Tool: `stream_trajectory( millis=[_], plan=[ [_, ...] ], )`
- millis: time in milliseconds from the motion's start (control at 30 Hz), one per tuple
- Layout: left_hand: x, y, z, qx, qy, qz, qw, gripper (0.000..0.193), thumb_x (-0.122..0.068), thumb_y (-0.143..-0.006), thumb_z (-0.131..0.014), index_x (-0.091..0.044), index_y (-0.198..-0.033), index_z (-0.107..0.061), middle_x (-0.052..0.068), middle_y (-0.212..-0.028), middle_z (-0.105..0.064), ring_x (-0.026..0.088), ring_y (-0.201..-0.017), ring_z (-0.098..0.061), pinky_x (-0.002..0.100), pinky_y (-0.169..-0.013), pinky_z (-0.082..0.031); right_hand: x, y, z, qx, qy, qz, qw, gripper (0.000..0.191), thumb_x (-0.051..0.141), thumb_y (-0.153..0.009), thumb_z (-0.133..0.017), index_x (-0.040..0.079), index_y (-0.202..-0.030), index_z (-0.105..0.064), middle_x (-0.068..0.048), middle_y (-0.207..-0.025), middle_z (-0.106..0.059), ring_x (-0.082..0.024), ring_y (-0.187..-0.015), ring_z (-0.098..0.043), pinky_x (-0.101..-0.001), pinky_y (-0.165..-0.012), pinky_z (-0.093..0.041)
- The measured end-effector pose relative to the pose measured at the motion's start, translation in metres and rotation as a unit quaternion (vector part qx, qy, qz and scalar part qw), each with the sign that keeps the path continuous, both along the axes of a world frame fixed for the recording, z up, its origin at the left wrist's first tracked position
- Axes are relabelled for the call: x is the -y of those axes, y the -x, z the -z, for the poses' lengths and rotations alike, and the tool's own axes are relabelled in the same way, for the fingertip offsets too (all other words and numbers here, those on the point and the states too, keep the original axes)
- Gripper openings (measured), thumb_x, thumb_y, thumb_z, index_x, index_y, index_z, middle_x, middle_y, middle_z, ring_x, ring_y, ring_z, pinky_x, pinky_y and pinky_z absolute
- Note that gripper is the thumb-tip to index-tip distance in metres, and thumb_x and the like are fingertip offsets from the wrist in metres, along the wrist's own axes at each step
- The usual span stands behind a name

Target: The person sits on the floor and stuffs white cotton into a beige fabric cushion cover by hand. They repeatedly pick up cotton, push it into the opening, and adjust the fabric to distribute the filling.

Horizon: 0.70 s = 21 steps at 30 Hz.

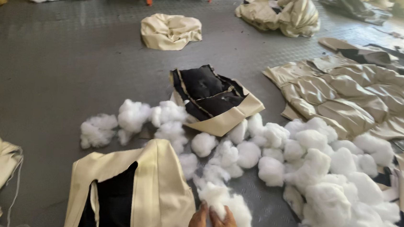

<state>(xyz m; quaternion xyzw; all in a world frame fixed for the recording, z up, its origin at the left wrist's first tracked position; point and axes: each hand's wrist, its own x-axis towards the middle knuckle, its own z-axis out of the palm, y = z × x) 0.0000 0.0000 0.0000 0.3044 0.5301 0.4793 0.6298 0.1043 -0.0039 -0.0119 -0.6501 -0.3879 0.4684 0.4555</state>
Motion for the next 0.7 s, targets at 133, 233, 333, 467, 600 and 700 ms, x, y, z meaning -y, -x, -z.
stream_trajectory(
  millis=[133,233,333,467,600,700],
  plan=[
    [-0.001,-0.009,-0.004,-0.064,-0.031,-0.056,0.996,0.061,-0.050,-0.098,-0.056,0.000,-0.131,-0.066,0.020,-0.133,-0.070,0.032,-0.127,-0.063,0.035,-0.107,-0.046,0.005,0.002,-0.004,0.197,-0.042,0.003,0.980,0.039,0.024,-0.080,-0.079,0.008,-0.115,-0.074,-0.017,-0.105,-0.080,-0.029,-0.102,-0.077,-0.0368,-0.091,-0.058],
    [0.018,-0.010,0.002,-0.241,0.081,-0.138,0.957,0.055,-0.049,-0.096,-0.060,-0.001,-0.122,-0.069,0.022,-0.119,-0.073,0.034,-0.113,-0.067,0.039,-0.098,-0.051,0.018,0.004,0.005,0.149,0.021,0.002,0.989,0.034,0.025,-0.083,-0.076,0.006,-0.112,-0.077,-0.017,-0.100,-0.082,-0.026,-0.100,-0.078,-0.0373,-0.090,-0.057],
    [0.013,-0.005,0.000,-0.225,0.145,-0.147,0.952,0.051,-0.050,-0.094,-0.061,-0.004,-0.110,-0.075,0.020,-0.106,-0.079,0.035,-0.101,-0.075,0.040,-0.092,-0.057,0.007,0.007,0.011,0.102,-0.024,-0.034,0.994,0.038,0.024,-0.080,-0.078,0.003,-0.112,-0.074,-0.014,-0.098,-0.080,-0.025,-0.098,-0.077,-0.0376,-0.087,-0.057],
    [0.021,-0.017,0.000,-0.229,0.098,-0.106,0.963,0.047,-0.050,-0.096,-0.056,-0.011,-0.109,-0.078,0.018,-0.105,-0.077,0.036,-0.100,-0.072,0.040,-0.089,-0.055,0.011,0.008,0.009,-0.112,-0.004,-0.013,0.994,0.031,0.021,-0.084,-0.074,0.002,-0.107,-0.070,-0.008,-0.090,-0.078,-0.021,-0.085,-0.073,-0.0347,-0.076,-0.057],
    [0.020,-0.030,-0.002,-0.251,-0.023,-0.138,0.958,0.044,-0.046,-0.092,-0.059,-0.008,-0.100,-0.080,0.018,-0.099,-0.078,0.037,-0.093,-0.074,0.041,-0.081,-0.058,-0.008,-0.003,-0.015,-0.130,0.046,0.019,0.990,0.028,0.023,-0.093,-0.069,-0.004,-0.097,-0.073,-0.010,-0.079,-0.072,-0.017,-0.071,-0.062,-0.0342,-0.061,-0.049],
    [0.034,-0.033,0.001,-0.286,-0.036,-0.124,0.950,0.047,-0.042,-0.098,-0.054,-0.002,-0.092,-0.077,0.024,-0.091,-0.075,0.042,-0.087,-0.071,0.046,-0.077,-0.055,0.022,-0.003,-0.014,-0.070,0.110,0.036,0.991,0.039,0.026,-0.100,-0.066,-0.010,-0.091,-0.076,-0.013,-0.071,-0.066,-0.017,-0.060,-0.052,-0.0355,-0.050,-0.041]
  ],
)
